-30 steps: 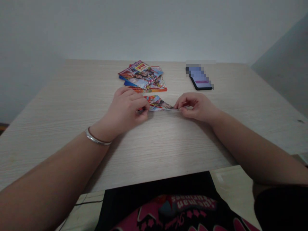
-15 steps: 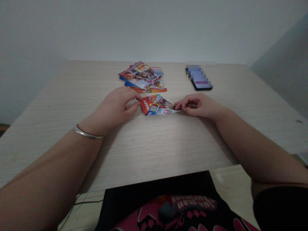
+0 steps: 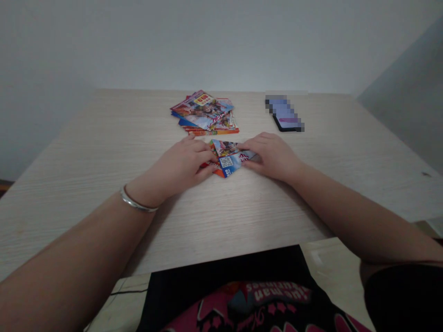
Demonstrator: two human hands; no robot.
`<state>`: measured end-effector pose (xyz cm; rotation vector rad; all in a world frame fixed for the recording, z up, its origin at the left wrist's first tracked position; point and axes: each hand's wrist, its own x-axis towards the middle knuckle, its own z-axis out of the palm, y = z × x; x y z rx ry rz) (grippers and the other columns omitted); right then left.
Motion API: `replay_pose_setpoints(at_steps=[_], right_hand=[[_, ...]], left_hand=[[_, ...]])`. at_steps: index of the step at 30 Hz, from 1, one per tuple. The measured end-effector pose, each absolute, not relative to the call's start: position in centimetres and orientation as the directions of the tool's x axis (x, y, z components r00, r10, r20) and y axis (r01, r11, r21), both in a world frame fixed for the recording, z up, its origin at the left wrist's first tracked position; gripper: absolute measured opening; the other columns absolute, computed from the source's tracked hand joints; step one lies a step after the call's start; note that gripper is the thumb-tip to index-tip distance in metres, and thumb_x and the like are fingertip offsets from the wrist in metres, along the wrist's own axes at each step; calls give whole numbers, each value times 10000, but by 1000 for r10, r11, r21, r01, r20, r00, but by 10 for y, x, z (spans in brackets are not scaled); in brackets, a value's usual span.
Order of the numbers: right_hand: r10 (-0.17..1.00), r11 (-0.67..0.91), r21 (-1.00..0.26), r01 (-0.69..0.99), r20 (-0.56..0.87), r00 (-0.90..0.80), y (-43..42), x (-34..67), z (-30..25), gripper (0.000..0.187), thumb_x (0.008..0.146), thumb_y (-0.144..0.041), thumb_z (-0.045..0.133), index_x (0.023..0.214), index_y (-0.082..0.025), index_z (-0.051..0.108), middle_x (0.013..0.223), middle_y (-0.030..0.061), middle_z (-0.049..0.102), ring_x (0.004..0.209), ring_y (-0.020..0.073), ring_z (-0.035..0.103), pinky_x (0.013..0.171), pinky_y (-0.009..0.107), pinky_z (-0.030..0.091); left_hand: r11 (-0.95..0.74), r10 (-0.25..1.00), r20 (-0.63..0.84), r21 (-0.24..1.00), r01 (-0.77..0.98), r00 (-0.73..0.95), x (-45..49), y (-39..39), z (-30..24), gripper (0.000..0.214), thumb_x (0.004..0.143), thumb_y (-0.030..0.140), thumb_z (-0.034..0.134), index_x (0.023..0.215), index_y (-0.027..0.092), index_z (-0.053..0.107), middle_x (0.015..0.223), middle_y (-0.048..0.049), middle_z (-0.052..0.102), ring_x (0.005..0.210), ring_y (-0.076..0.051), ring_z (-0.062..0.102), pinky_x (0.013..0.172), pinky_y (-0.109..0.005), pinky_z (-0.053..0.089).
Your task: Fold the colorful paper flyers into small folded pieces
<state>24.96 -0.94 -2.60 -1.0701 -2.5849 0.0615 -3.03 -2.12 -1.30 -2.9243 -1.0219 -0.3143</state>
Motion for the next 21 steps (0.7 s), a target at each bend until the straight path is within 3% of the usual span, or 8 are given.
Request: replay_pose_setpoints(at_steps=[4, 10, 16, 21], right_hand=[[699, 714, -201, 671, 265, -665, -10, 246, -29, 437, 931, -393, 699, 1325, -205, 689, 1291, 113, 755, 1171, 305, 668, 1060, 472, 485], [703, 710, -245, 660, 283, -652, -11, 243, -33, 479, 908, -452, 725, 1310, -193, 697, 1350, 138, 722, 1247, 330, 632, 1114, 523, 456], [781, 624, -340, 703, 304, -546, -16, 235, -32, 503, 782, -510, 820, 1129, -178, 669, 1180, 144, 736, 1108, 325, 647, 991, 485, 506], [770, 638, -421, 645, 326, -549, -10, 245, -26, 289, 972, -469, 578, 843, -215, 625, 902, 80, 719, 861, 239, 642, 804, 400, 490]], left_hand=[[-796, 599, 212, 52, 603, 772, -28, -22, -15, 343, 1030, 365, 470, 1104, 172, 744, 1160, -129, 740, 1042, -275, 673, 1025, -490, 479], [-782, 621, 256, 129, 610, 741, -29, -22, -23, 339, 1017, 326, 492, 1196, 147, 717, 1292, -167, 670, 1182, -287, 635, 1035, -448, 529], [-791, 606, 230, 72, 607, 762, -27, -21, -23, 376, 1030, 336, 460, 1196, 164, 750, 1210, -145, 710, 1068, -285, 673, 972, -451, 553], [-773, 625, 196, 25, 634, 755, -26, -23, -21, 433, 1030, 333, 434, 1282, 148, 734, 1205, -155, 716, 1066, -295, 670, 967, -450, 546]])
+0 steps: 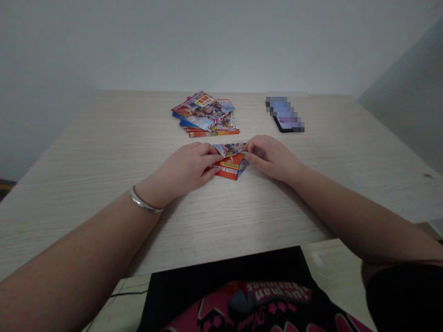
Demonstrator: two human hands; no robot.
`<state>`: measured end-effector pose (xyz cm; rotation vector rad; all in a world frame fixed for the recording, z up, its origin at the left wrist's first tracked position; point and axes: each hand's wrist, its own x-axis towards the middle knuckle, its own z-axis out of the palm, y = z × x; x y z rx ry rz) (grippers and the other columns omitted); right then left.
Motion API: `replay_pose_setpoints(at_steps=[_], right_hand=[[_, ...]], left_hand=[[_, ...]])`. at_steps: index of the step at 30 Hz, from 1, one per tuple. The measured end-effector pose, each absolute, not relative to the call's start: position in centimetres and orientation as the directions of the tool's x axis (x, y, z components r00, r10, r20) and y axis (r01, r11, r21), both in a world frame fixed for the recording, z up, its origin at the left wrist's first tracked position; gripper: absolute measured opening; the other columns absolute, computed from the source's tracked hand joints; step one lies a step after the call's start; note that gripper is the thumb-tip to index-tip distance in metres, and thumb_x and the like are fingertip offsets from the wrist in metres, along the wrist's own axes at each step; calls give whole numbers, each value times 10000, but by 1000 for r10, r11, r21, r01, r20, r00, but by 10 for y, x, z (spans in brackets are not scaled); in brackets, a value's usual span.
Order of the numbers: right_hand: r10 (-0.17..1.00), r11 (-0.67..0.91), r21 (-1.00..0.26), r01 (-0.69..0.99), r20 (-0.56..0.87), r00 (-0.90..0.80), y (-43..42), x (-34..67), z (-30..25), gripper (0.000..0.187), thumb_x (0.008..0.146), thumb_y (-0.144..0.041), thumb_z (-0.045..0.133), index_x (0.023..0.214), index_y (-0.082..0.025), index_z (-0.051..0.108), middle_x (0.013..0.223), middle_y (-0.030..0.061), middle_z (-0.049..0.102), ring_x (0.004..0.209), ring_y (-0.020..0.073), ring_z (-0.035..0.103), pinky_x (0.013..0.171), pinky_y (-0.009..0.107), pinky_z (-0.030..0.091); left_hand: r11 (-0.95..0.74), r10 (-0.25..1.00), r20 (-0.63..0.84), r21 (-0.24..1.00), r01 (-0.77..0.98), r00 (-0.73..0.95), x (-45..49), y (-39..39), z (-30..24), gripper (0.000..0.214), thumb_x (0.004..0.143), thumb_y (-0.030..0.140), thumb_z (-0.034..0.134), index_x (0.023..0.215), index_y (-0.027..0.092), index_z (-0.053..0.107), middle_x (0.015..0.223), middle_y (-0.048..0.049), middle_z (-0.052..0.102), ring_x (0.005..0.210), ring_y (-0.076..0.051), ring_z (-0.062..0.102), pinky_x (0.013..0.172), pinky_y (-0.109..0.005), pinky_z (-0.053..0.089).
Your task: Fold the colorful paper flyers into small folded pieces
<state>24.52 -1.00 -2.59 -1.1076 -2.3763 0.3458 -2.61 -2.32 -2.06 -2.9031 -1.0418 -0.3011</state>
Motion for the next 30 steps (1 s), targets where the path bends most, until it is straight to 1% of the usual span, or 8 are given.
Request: replay_pose_setpoints(at_steps=[2, 5, 8, 14, 17, 23, 27, 30], right_hand=[[743, 669, -389, 633, 322, -588, -6, 251, -25, 380, 1011, -421, 509, 695, -226, 591, 773, 54, 681, 808, 219, 632, 796, 391, 473], [755, 655, -337, 676, 281, -592, -2, 258, -25, 345, 948, -375, 631, 639, -223, 609, 775, 48, 690, 791, 208, 634, 796, 387, 480], [781, 623, -286, 728, 273, -562, 0, 261, -27, 177, 839, -384, 782, 844, -213, 735, 942, 79, 743, 941, 263, 667, 892, 435, 516], [759, 648, -381, 660, 250, -601, 4, 260, -33, 525, 773, -444, 850, 1237, -217, 756, 1374, 145, 683, 1314, 350, 600, 1166, 563, 440], [710, 680, -436, 589, 192, -677, 7, 263, -35, 472, 810, -403, 816, 1261, -275, 760, 1493, 109, 624, 1426, 337, 532, 1223, 585, 380], [625, 709, -507, 491, 127, -771, 10, 272, -34, 448, 830, -298, 781, 1276, -311, 748, 1580, 72, 566, 1548, 344, 398, 1274, 658, 248], [622, 705, -535, 466, 149, -769, 9, 274, -35, 290, 893, -250, 695, 1174, -267, 765, 1541, 85, 603, 1539, 308, 421, 1269, 628, 288], [624, 711, -528, 464, 169, -763, 8, 274, -36, 217, 886, -297, 730, 1097, -264, 768, 1486, 83, 649, 1477, 303, 501, 1255, 622, 322]], left_hand=[[-753, 647, 179, -1, 658, 741, -25, -25, -20, 438, 1033, 345, 436, 1283, 140, 732, 1176, -160, 716, 1048, -296, 664, 953, -443, 545], [-715, 678, 151, -86, 693, 719, -21, -31, -16, 425, 1036, 344, 434, 1217, 119, 745, 1087, -165, 715, 984, -302, 660, 904, -440, 544], [-678, 709, 118, -155, 719, 695, -14, -39, -9, 411, 1034, 348, 450, 1210, 110, 736, 1071, -168, 720, 977, -323, 667, 881, -447, 530], [-557, 788, 120, -280, 782, 604, -2, -51, 1, 470, 1054, 383, 439, 1348, 93, 665, 1009, -151, 750, 913, -309, 700, 919, -453, 466], [-512, 821, 139, -250, 822, 553, -4, -52, 2, 444, 1067, 399, 412, 1330, 166, 683, 1037, -125, 737, 904, -284, 698, 913, -441, 455], [-428, 834, 320, -138, 893, 449, -18, -44, -9, 422, 1011, 454, 521, 1337, 256, 701, 1407, -169, 593, 1247, -378, 586, 994, -508, 458], [-499, 827, 252, -79, 863, 502, -28, -33, -19, 411, 1006, 429, 516, 1299, 232, 727, 1568, -148, 508, 1410, -390, 492, 1148, -569, 383], [-559, 808, 183, -62, 827, 560, -35, -23, -24, 439, 1030, 386, 425, 1330, 218, 698, 1529, -114, 588, 1401, -338, 529, 1200, -559, 353]])
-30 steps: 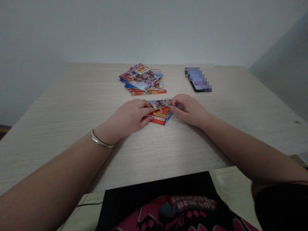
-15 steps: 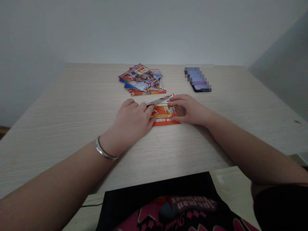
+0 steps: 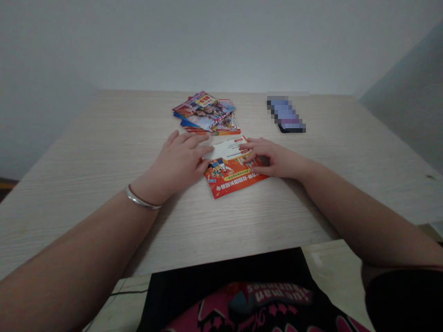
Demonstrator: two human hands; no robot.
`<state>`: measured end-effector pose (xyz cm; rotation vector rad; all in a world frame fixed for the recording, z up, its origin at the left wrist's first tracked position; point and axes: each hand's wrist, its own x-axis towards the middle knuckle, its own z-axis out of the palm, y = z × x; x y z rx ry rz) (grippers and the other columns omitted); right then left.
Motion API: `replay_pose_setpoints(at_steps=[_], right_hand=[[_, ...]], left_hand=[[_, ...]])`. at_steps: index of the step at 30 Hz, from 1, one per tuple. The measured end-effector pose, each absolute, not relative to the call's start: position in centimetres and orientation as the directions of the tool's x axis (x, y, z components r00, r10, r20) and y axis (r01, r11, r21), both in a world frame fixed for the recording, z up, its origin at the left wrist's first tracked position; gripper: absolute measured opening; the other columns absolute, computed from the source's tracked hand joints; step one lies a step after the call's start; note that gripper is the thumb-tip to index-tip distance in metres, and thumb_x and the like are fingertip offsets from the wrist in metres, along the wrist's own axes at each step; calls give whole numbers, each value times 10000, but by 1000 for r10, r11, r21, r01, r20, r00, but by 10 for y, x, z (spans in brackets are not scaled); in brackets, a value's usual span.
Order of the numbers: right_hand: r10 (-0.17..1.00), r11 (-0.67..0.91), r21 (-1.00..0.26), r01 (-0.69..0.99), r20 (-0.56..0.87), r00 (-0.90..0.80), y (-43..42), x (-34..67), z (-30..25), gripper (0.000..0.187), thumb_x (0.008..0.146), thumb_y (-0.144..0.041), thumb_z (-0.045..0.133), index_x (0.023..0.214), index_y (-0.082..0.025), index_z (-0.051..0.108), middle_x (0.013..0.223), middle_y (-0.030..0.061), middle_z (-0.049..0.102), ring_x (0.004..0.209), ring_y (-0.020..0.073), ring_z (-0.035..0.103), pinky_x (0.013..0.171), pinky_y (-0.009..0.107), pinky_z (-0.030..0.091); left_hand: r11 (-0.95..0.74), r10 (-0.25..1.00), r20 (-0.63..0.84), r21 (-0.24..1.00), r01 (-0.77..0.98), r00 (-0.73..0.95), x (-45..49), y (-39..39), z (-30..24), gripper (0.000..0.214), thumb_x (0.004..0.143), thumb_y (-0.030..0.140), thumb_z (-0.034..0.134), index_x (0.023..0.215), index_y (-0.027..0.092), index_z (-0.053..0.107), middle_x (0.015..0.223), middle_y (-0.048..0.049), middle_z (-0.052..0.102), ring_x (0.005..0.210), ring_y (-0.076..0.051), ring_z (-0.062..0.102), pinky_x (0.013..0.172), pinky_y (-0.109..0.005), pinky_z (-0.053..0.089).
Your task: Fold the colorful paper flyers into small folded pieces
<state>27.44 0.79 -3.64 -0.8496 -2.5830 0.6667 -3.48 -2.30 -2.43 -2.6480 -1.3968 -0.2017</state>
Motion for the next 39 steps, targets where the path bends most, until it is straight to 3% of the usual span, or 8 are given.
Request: replay_pose_setpoints(at_steps=[4, 11, 17, 23, 26, 31, 35, 39], right_hand=[[608, 749, -464, 473, 200, -768, 7, 279, -36, 307, 882, -301, 731, 1183, -246, 744, 1454, 102, 671, 1400, 295, 572, 1218, 586, 396], [620, 778, -286, 560, 204, -758, 12, 288, -37, 399, 992, -200, 504, 1315, -231, 736, 1438, 114, 685, 1317, 278, 636, 1147, 527, 484], [568, 812, -273, 516, 169, -805, 13, 294, -41, 605, 919, -312, 615, 1519, -244, 572, 1600, 108, 541, 1462, 343, 503, 1229, 601, 371], [504, 853, -249, 459, 162, -849, 10, 295, -37, 808, 871, -544, 725, 1576, -224, 495, 1682, 145, 417, 1517, 377, 428, 1240, 609, 340], [479, 870, -226, 438, 177, -860, 10, 294, -34, 775, 846, -588, 761, 1520, -257, 567, 1629, 113, 506, 1513, 372, 433, 1233, 601, 347], [493, 867, -191, 459, 208, -845, 5, 292, -25, 527, 873, -500, 761, 1348, -275, 722, 1422, 69, 706, 1402, 328, 566, 1174, 523, 434], [497, 867, -155, 473, 205, -843, -2, 290, -19, 499, 884, -495, 718, 1341, -297, 718, 1352, 48, 749, 1263, 291, 668, 1164, 532, 416], [481, 876, -104, 471, 255, -839, -5, 286, -21, 553, 866, -428, 705, 1400, -287, 672, 1420, 60, 709, 1345, 316, 614, 1213, 584, 336]], left_hand=[[-687, 723, 83, -22, 726, 686, -43, -15, -24, 565, 1021, 398, 348, 1385, 87, 649, 1443, -163, 652, 1347, -304, 588, 1196, -447, 398], [-707, 707, 12, 8, 707, 707, -47, -20, -15, 537, 916, 323, 458, 1385, 154, 656, 1464, -142, 638, 1368, -303, 574, 1194, -481, 390], [-776, 623, 131, -18, 630, 771, -48, -16, -21, 457, 1011, 363, 440, 1341, 160, 682, 1443, -127, 668, 1392, -298, 572, 1207, -505, 359], [-796, 584, 115, -112, 594, 804, -49, -10, -16, 395, 1062, 309, 404, 1220, 196, 747, 1263, -66, 772, 1286, -256, 643, 1197, -447, 370], [-791, 585, 95, -152, 592, 806, -46, -12, -13, 361, 1035, 297, 456, 1211, 176, 747, 1244, -86, 774, 1249, -260, 661, 1178, -429, 394], [-772, 621, 58, -122, 623, 781, -43, -19, -10, 327, 988, 278, 484, 1170, 211, 748, 1239, -71, 776, 1218, -245, 679, 1189, -439, 396], [-732, 667, 131, -64, 678, 733, -46, -22, -11, 366, 999, 325, 448, 1204, 212, 730, 1230, -83, 773, 1126, -266, 706, 1048, -429, 516], [-726, 665, 260, 3, 688, 700, -50, -23, -13, 412, 1022, 375, 423, 1209, 167, 726, 1125, -125, 774, 1043, -266, 715, 944, -412, 553]])
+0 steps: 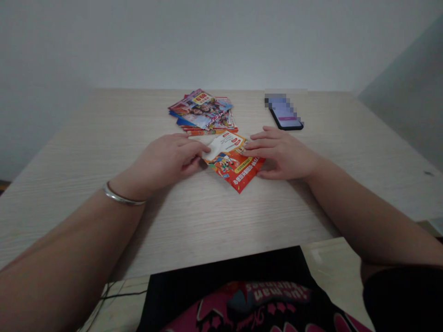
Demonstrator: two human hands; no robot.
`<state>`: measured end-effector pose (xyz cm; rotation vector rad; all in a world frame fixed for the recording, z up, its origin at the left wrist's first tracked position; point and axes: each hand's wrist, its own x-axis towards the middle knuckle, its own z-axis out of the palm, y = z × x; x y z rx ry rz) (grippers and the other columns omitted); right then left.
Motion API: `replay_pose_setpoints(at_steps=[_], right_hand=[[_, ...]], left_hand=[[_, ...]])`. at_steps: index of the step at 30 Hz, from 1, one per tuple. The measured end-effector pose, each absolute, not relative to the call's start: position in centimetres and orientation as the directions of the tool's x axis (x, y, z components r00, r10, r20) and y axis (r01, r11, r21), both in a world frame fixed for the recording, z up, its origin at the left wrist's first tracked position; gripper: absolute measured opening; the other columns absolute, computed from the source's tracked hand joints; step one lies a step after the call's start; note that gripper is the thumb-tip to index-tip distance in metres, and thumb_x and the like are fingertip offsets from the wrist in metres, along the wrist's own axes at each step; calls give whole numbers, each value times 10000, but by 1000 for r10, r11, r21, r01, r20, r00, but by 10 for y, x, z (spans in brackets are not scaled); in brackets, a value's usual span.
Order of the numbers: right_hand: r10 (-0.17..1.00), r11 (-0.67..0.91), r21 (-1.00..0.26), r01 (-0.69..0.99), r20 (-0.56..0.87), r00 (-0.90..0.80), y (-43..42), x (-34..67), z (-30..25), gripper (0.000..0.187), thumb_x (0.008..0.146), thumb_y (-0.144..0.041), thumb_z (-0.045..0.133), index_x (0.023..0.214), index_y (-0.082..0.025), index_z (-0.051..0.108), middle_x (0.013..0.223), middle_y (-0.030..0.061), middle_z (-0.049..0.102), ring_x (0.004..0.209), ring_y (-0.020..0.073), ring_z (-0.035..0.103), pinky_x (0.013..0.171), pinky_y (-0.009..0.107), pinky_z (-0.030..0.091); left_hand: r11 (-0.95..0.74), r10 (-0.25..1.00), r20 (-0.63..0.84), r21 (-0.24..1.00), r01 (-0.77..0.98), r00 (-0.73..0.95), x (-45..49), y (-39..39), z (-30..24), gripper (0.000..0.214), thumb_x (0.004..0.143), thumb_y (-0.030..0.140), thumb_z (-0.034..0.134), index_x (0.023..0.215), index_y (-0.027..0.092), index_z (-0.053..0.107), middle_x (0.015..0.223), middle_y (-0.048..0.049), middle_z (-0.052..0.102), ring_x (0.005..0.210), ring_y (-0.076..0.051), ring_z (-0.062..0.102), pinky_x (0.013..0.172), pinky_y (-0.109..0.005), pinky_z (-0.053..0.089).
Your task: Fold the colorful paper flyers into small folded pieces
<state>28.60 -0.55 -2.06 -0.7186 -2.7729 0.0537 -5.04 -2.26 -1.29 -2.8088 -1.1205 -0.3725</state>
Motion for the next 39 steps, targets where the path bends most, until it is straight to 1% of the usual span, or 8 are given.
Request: replay_pose_setpoints(at_steps=[6, 12, 17, 21, 26, 28, 32, 39], right_hand=[[398, 909, 16, 415, 258, -881, -7, 279, -21, 342, 953, -292, 595, 1254, -252, 752, 1373, 63, 736, 1313, 272, 638, 1163, 509, 432], [463, 873, 33, 487, 261, -847, -10, 277, -20, 250, 947, -252, 550, 1012, -252, 791, 1197, 47, 807, 1134, 239, 720, 1164, 504, 428], [593, 794, -16, 608, 244, -768, -10, 278, -20, 269, 880, -246, 549, 1023, -241, 776, 995, 47, 820, 936, 243, 722, 1160, 503, 396], [669, 741, -83, 667, 189, -719, -6, 281, -16, 220, 899, -273, 513, 838, -214, 717, 825, 90, 744, 827, 269, 663, 911, 449, 471], [778, 629, -199, 752, 153, -610, 0, 281, -21, 238, 932, -285, 469, 741, -220, 596, 782, 81, 674, 726, 222, 579, 683, 360, 382], [824, 566, -230, 792, 156, -544, 1, 279, -25, 259, 945, -312, 470, 729, -220, 580, 762, 73, 659, 705, 207, 556, 659, 349, 358], [866, 501, -270, 822, 165, -473, 2, 273, -30, 302, 977, -365, 482, 745, -219, 608, 762, 66, 671, 702, 206, 558, 651, 349, 351], [902, 425, -268, 865, 200, -381, 4, 264, -32, 243, 966, -369, 569, 812, -218, 680, 772, 62, 717, 703, 203, 595, 623, 336, 387]], left_hand=[[-717, 691, 243, 110, 689, 681, -51, -24, -12, 413, 1007, 364, 414, 1228, 188, 714, 1240, -105, 755, 1149, -239, 697, 1036, -376, 522], [-750, 656, 260, 117, 651, 709, -51, -21, -14, 382, 985, 354, 456, 1164, 196, 754, 1288, -102, 740, 1259, -241, 655, 1098, -377, 502], [-755, 652, 240, 125, 644, 719, -50, -20, -14, 341, 959, 299, 430, 1061, 206, 742, 1175, -73, 765, 1117, -216, 703, 1034, -354, 526], [-721, 691, 177, 112, 684, 700, -47, -21, -10, 288, 940, 321, 442, 958, 198, 702, 998, -89, 738, 961, -248, 699, 912, -377, 541], [-658, 753, 101, 127, 742, 650, -42, -25, -5, 254, 930, 339, 454, 881, 207, 665, 855, -77, 683, 920, -264, 673, 842, -372, 522], [-616, 787, 122, 204, 761, 605, -40, -27, -6, 245, 932, 349, 462, 921, 200, 657, 900, -82, 713, 920, -251, 682, 828, -353, 520], [-534, 843, 187, 410, 740, 505, -34, -28, -12, 361, 924, 356, 530, 1225, 175, 612, 994, -73, 765, 882, -219, 707, 803, -327, 525], [-520, 853, 211, 424, 741, 478, -28, -25, -14, 389, 926, 353, 560, 1274, 203, 649, 911, -46, 762, 818, -205, 699, 755, -316, 516]])
